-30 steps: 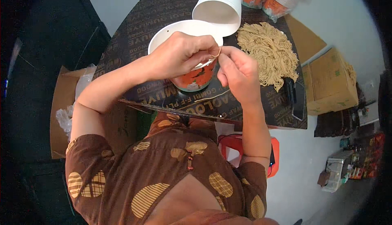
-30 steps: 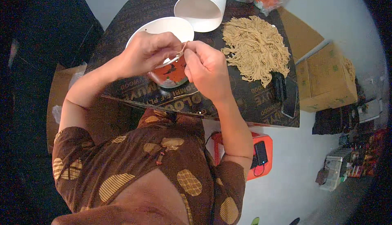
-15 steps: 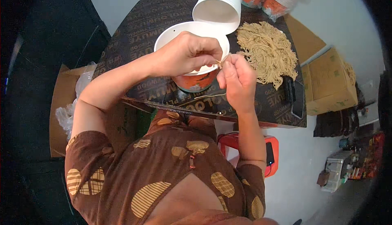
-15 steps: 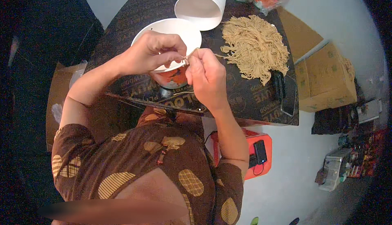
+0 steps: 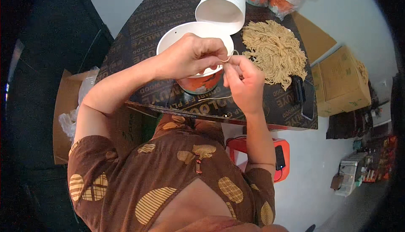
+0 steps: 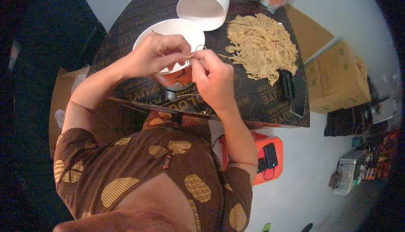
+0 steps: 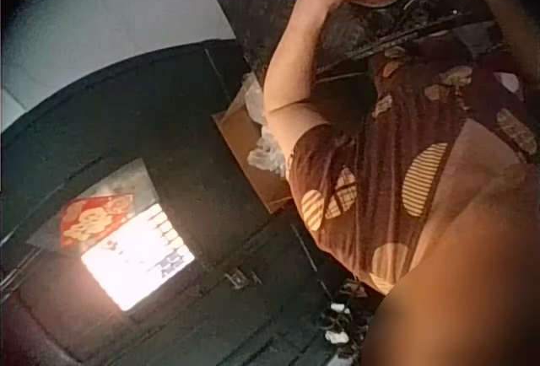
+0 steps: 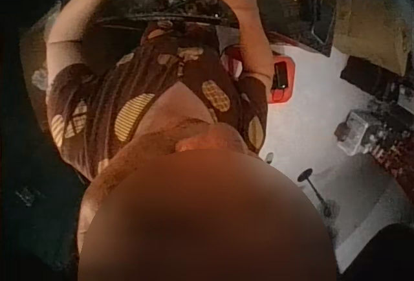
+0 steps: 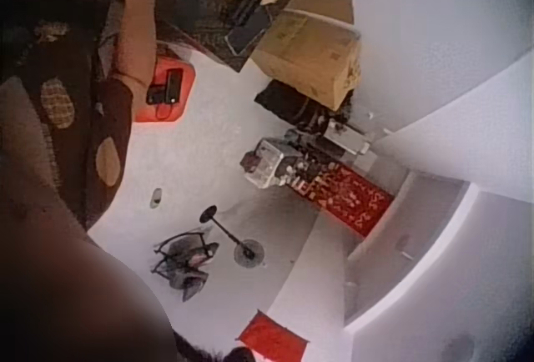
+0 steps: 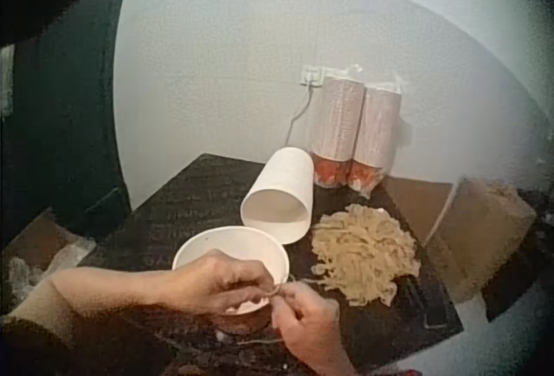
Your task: Unwrapping stacks of paper buckets and applying rubber bands to individual buckets for packaging.
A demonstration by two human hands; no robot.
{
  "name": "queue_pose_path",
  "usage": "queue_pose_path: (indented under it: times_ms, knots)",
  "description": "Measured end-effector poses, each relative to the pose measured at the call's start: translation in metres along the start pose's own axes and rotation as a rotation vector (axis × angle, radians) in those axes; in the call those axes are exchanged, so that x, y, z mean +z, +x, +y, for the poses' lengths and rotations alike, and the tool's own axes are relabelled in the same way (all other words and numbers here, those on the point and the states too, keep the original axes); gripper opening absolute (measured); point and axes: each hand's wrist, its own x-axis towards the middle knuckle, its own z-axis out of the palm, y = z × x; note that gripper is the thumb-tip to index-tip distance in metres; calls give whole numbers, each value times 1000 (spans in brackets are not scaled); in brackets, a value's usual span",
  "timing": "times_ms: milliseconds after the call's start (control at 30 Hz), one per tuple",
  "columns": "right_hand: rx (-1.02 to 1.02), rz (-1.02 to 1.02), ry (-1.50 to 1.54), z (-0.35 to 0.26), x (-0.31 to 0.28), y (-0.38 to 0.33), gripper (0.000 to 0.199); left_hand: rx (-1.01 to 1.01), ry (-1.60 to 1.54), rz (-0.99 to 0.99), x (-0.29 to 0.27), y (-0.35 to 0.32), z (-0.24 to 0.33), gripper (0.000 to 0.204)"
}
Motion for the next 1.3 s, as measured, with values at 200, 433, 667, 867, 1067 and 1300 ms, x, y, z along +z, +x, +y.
queue_pose_path:
  times_ms: [200,433,667,867,1067,1300]
  knots:
    - [-269,105,-135,10,7,-10,8,-23,-91,-32,2,1,-2,5]
    - [-332,106,-295,18,4,-30,11,-147,-294,-13,3,5,-10,5]
    - [-376,128,-315,25,7,-32,15,-287,-492,17,1,7,-2,7]
    - [-420,159,-361,21,8,-32,16,-339,-564,38,4,13,9,8]
    - [-462,249,-407,23,13,-29,15,-314,-353,26,8,10,5,4]
    - [-268,224,-71,28,25,-35,11,-246,-247,32,11,6,-1,4]
